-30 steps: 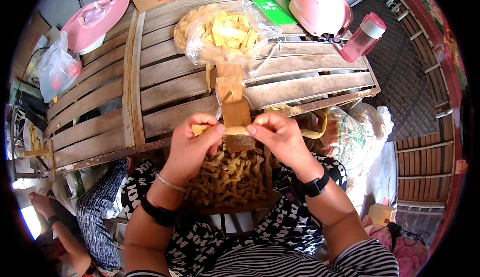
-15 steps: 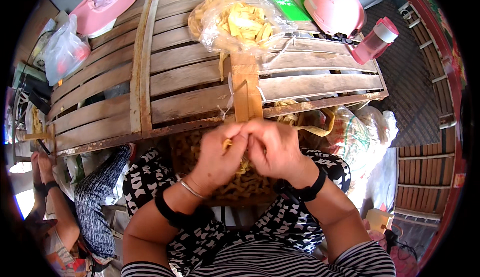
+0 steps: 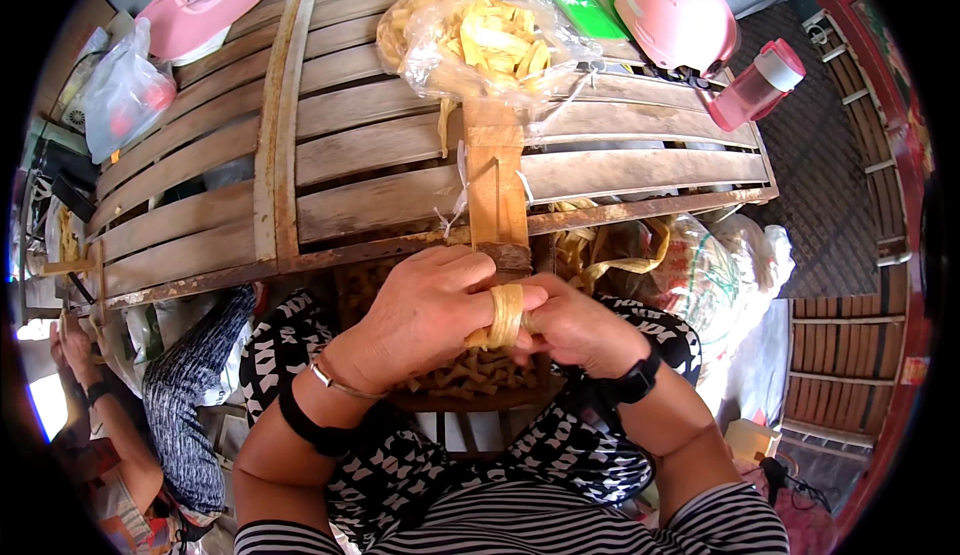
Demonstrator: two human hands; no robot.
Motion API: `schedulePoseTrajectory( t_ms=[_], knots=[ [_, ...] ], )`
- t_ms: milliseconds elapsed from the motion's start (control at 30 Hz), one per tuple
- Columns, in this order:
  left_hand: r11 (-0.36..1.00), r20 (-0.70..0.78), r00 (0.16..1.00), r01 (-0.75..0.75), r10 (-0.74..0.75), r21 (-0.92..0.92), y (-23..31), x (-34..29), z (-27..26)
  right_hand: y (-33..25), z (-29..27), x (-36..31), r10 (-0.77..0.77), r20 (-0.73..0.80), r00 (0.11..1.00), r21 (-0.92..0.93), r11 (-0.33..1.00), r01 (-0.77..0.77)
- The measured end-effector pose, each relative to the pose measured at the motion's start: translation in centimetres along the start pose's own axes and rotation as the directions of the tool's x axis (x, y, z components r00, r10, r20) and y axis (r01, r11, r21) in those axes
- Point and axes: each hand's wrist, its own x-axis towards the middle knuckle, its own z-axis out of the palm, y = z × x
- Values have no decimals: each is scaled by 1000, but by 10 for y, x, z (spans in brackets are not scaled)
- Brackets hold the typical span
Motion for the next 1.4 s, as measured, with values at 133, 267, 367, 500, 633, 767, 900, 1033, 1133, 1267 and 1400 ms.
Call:
schedulePoseTrajectory(
  t_ms=[133,267,367,500,633,767,900,1033,1133,1267,1400],
  knots=[
    [990,-277,955,-75,104,116,-5,-1,13,20,9,12,-67,53,996,466,884,35],
    [988,-446,891,135,-87,77,-4,0,25,16,6,17,-519,-311,796,-26,842,539],
    [969,-282,929,210,-240,-132,-5,-2,25,17,5,13,-828,-137,543,-534,524,664],
    [996,-111,990,87,-85,19,-18,-10,27,14,4,11,-776,158,611,-926,98,363],
    [987,-189,977,68,-95,-145,-11,-8,26,20,-1,18,-653,-114,749,-850,454,266],
    [662,-272,868,84,-416,-745,-11,-7,-2,16,2,5,-56,57,997,60,997,52],
    [594,-189,821,212,-539,-776,-15,-4,-8,22,8,8,-110,53,993,212,973,96],
    [238,302,764,505,-570,-830,-17,-7,-9,11,9,10,-32,-37,999,262,964,40],
    [155,366,708,555,-603,-818,-12,-7,5,7,9,7,-10,-145,989,96,995,24],
    [124,150,682,335,-715,-934,-19,-11,8,-11,-8,-2,-355,-320,878,-323,912,251],
    [242,35,656,326,-754,-914,-31,12,22,-8,-30,19,-697,-334,635,-599,677,428]
  ],
)
